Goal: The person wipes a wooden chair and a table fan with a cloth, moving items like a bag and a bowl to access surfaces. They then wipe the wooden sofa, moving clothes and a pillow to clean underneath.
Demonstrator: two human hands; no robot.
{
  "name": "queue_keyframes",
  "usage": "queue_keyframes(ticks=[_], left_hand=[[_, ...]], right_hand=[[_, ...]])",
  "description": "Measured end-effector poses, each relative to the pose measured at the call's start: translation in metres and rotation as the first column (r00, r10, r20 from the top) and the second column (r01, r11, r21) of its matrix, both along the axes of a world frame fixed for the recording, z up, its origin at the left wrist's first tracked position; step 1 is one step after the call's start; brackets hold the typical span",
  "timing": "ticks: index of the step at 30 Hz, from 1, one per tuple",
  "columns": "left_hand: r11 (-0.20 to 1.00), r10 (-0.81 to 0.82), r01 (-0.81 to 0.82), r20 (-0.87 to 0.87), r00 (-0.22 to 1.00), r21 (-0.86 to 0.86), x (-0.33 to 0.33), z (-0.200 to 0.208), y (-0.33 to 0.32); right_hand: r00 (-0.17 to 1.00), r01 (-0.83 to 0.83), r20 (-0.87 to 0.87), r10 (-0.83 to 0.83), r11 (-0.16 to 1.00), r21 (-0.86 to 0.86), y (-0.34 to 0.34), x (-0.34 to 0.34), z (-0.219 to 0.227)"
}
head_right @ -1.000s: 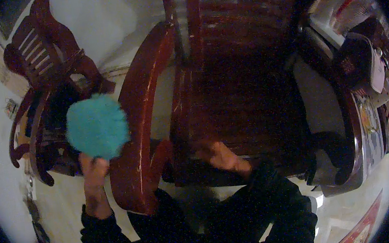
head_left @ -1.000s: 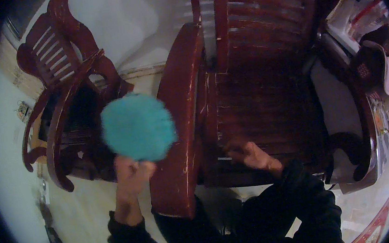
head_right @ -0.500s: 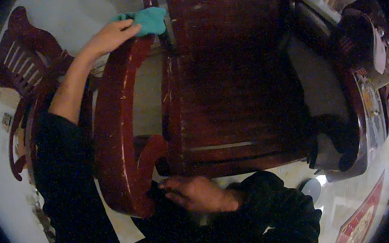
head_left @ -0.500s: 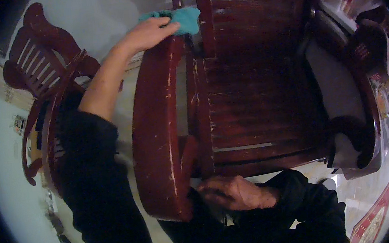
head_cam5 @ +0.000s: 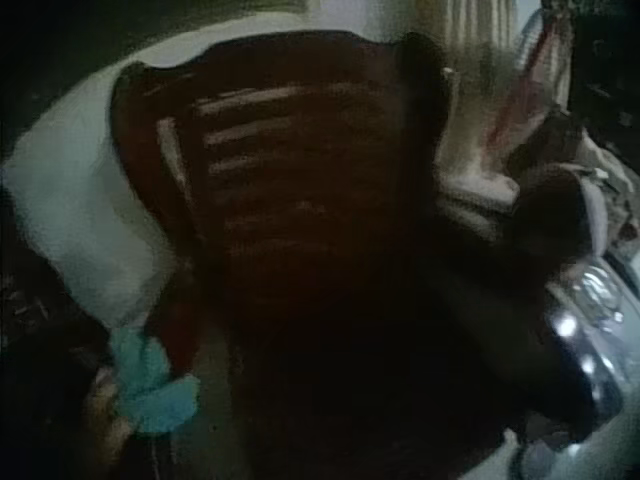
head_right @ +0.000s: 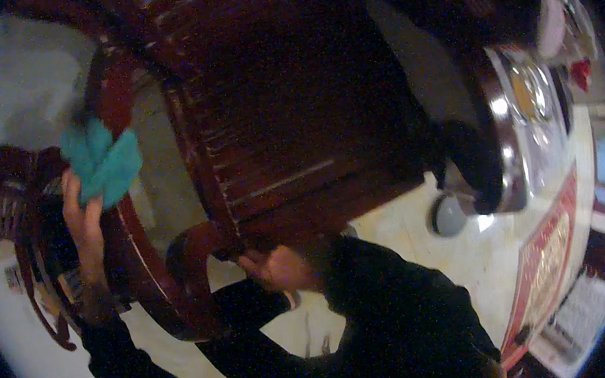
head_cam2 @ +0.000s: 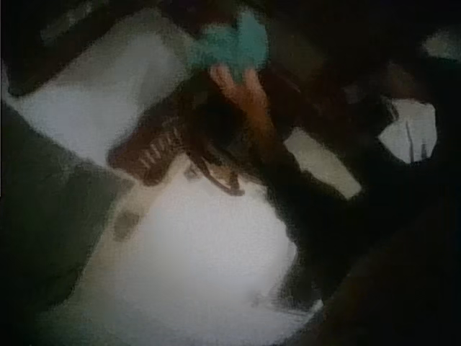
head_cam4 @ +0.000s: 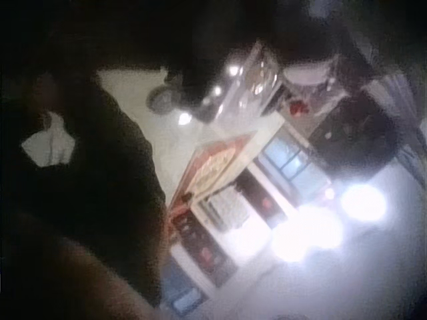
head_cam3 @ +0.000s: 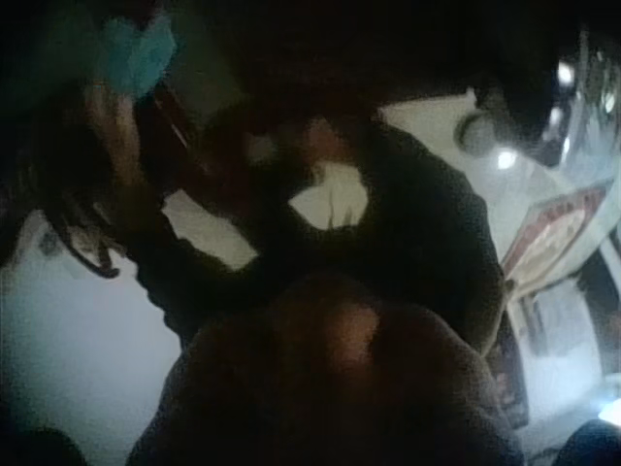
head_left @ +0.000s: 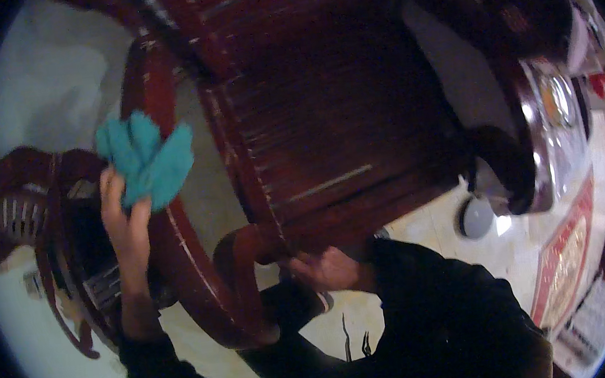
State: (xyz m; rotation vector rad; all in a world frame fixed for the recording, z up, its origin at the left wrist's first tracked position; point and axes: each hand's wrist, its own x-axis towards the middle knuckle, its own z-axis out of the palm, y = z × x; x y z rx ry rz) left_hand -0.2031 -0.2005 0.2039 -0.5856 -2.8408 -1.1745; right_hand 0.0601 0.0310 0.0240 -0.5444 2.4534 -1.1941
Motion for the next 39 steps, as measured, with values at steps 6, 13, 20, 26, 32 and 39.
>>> queue_keyframes(ticks=[6,13,20,26,32,39], left_hand=[[0.991,-0.129,0.116,-0.242,0.962,-0.067,0.141,-0.013,-0.031],[0.828,-0.483,0.404,-0.130,0.866,-0.390,0.257,-0.009,-0.058],[0.832,-0.335,0.385,0.191,0.923,-0.399,0.295,0.035,-0.013],[0.979,-0.075,0.198,0.795,0.602,-0.057,0.319,0.109,0.096],[0.964,-0.264,0.078,0.902,0.343,0.252,0.312,0.142,0.153],[0.886,-0.443,0.323,0.814,0.377,0.333,0.306,0.179,0.179]], right_hand=[[0.991,0.118,0.068,-0.116,0.993,-0.028,0.002,0.033,-0.001],[0.958,0.160,0.244,-0.150,0.987,-0.019,-0.016,0.107,0.040],[0.647,0.609,0.656,-0.389,0.782,-0.137,-0.030,0.173,0.140],[0.216,0.972,0.976,-0.018,0.100,-0.213,-0.001,0.161,0.273],[0.141,0.960,0.948,-0.287,-0.193,-0.201,0.057,0.151,0.267],[0.005,0.770,0.907,-0.421,-0.577,-0.272,0.135,0.156,0.373]])
